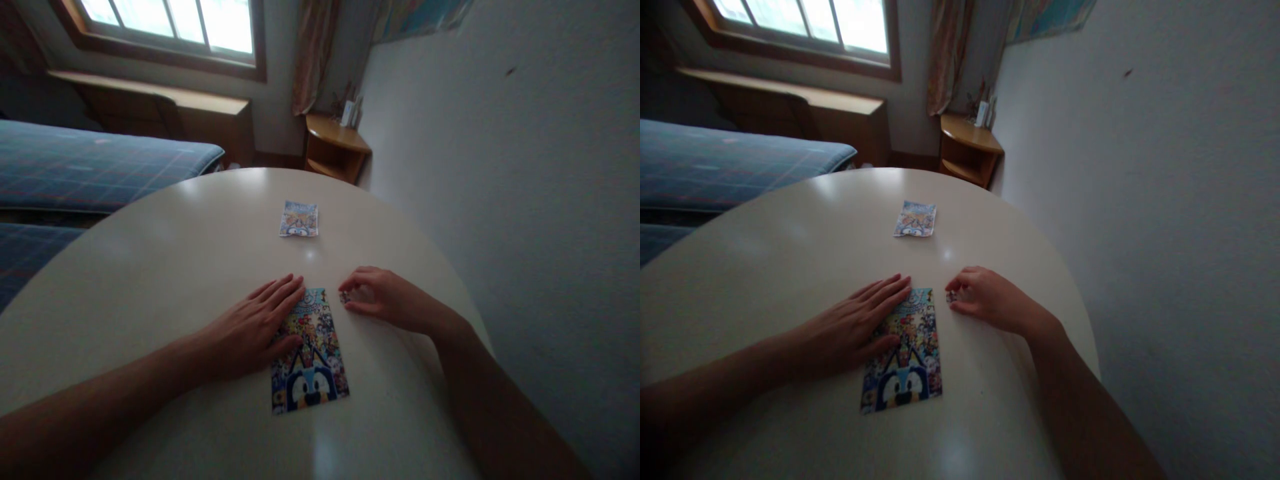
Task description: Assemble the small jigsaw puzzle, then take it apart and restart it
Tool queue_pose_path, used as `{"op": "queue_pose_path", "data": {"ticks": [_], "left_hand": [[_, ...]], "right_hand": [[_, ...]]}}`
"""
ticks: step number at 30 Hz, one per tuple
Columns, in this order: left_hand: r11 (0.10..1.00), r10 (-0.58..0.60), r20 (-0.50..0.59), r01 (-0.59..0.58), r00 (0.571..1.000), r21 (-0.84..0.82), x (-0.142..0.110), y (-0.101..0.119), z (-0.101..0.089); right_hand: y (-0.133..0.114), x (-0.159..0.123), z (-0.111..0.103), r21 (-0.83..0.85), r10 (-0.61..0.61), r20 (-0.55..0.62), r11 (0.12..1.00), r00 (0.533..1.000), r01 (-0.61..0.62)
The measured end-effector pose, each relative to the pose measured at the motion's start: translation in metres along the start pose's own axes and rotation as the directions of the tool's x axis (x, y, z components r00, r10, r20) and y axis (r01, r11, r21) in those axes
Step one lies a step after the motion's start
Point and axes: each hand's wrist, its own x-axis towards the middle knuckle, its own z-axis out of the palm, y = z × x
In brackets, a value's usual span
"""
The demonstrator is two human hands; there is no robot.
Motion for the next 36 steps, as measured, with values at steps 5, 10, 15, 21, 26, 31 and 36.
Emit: {"op": "queue_pose_path", "data": {"ticks": [5,10,15,21,26,31,36], "left_hand": [[1.0,-0.004,0.002,0.004,1.0,0.009,0.0,0.001,0.0],[1.0,0.0,0.008,0.0,1.0,0.004,0.0,0.0,0.001],[1.0,-0.002,0.009,0.002,1.0,0.0,0.0,-0.001,0.001],[1.0,0.009,-0.02,-0.009,1.0,-0.013,0.0,-0.002,0.004],[1.0,0.006,-0.009,-0.006,1.0,-0.005,0.0,-0.002,0.004],[1.0,0.0,0.007,-0.001,1.0,0.005,0.0,-0.001,0.003],[1.0,0.008,-0.003,-0.008,1.0,0.004,0.0,-0.001,0.003]], "right_hand": [[-0.001,0.0,0.001,0.024,0.021,0.004,0.999,1.0,-0.021],[-0.005,0.0,0.001,0.05,0.023,0.019,0.998,1.0,-0.024],[-0.007,0.001,0.002,0.051,0.022,0.022,0.998,1.0,-0.023],[-0.007,0.001,0.004,0.066,0.0,0.028,0.998,1.0,-0.002],[-0.01,0.001,0.003,0.063,0.006,0.047,0.998,0.999,-0.009],[-0.01,0.001,0.002,0.067,0.011,0.043,0.998,0.999,-0.014],[-0.009,0.001,0.003,0.072,-0.009,0.038,0.997,0.999,0.006]]}}
